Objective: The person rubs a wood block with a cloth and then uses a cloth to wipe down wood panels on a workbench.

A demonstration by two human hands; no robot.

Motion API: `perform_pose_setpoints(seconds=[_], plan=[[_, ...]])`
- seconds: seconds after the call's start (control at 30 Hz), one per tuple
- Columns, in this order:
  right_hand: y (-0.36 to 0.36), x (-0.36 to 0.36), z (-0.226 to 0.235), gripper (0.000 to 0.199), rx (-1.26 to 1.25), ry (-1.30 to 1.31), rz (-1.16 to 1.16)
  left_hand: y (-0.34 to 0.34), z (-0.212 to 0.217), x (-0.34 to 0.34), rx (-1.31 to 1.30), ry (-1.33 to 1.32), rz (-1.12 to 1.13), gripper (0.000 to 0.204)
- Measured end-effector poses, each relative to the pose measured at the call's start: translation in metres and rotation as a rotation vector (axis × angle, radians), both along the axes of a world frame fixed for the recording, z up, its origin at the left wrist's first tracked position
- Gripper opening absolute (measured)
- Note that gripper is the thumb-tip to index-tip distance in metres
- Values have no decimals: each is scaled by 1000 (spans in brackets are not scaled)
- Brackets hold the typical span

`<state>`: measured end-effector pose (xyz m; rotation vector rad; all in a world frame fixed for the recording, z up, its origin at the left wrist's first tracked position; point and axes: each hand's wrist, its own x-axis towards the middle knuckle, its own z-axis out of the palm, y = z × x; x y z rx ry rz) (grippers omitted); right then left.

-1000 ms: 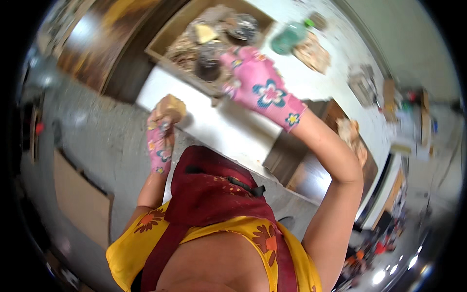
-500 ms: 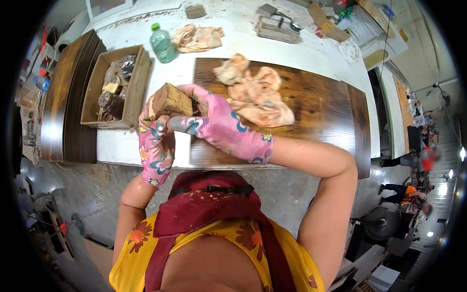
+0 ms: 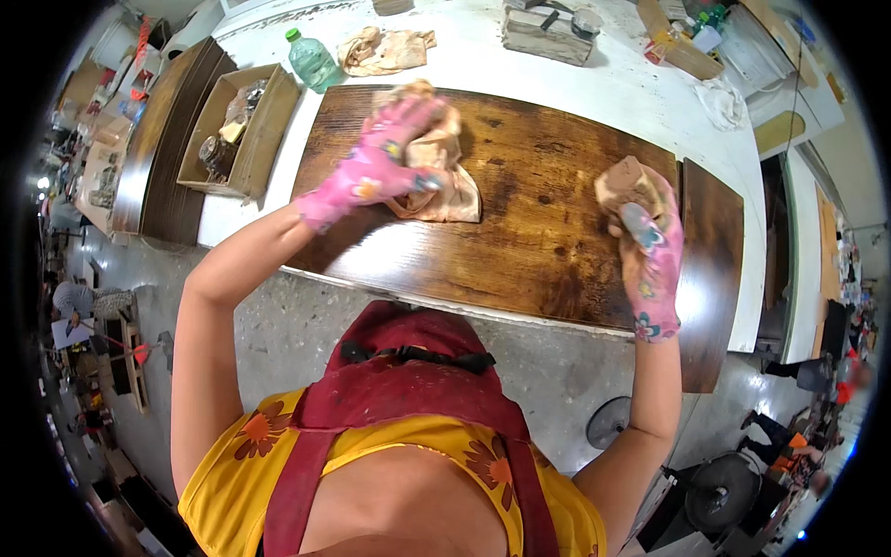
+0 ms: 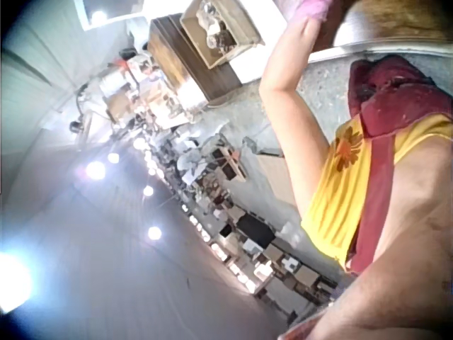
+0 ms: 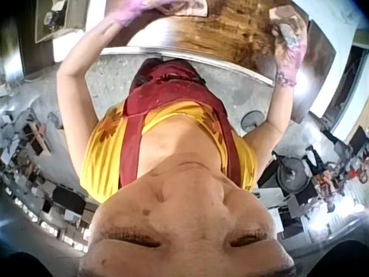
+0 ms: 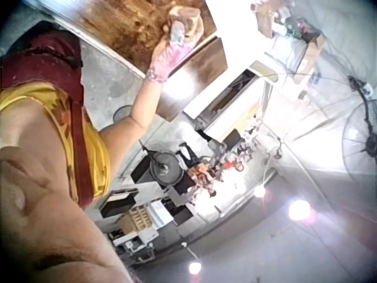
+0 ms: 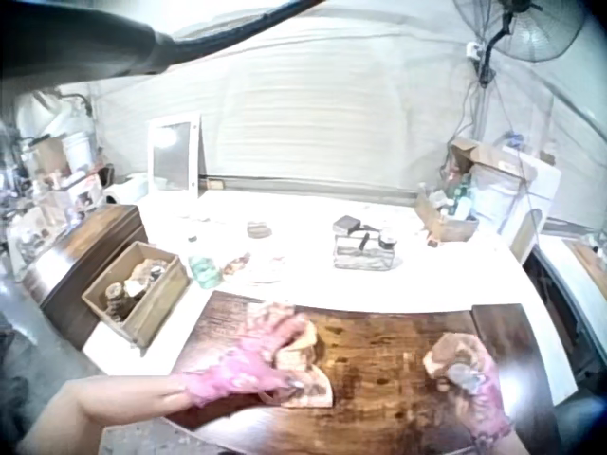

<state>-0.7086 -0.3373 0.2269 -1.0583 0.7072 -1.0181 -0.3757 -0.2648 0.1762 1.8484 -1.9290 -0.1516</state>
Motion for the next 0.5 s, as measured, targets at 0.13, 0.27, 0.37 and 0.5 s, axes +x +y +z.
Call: perform_pose_setpoints(seconds=[0.13, 0.27, 0.37, 0.5], plan=[[-5, -19, -19, 46, 44, 9, -115, 4, 2, -30, -39, -55, -240, 47], [-9, -16, -31, 46, 158, -70, 14, 51, 3, -44, -236, 244, -556, 28], [-4, 16, -22, 45, 169, -37, 105, 80, 2, -21, -179, 346, -656, 23], [-9, 52, -28, 39, 273, -73, 226, 84, -2, 55, -215, 343, -264, 21]])
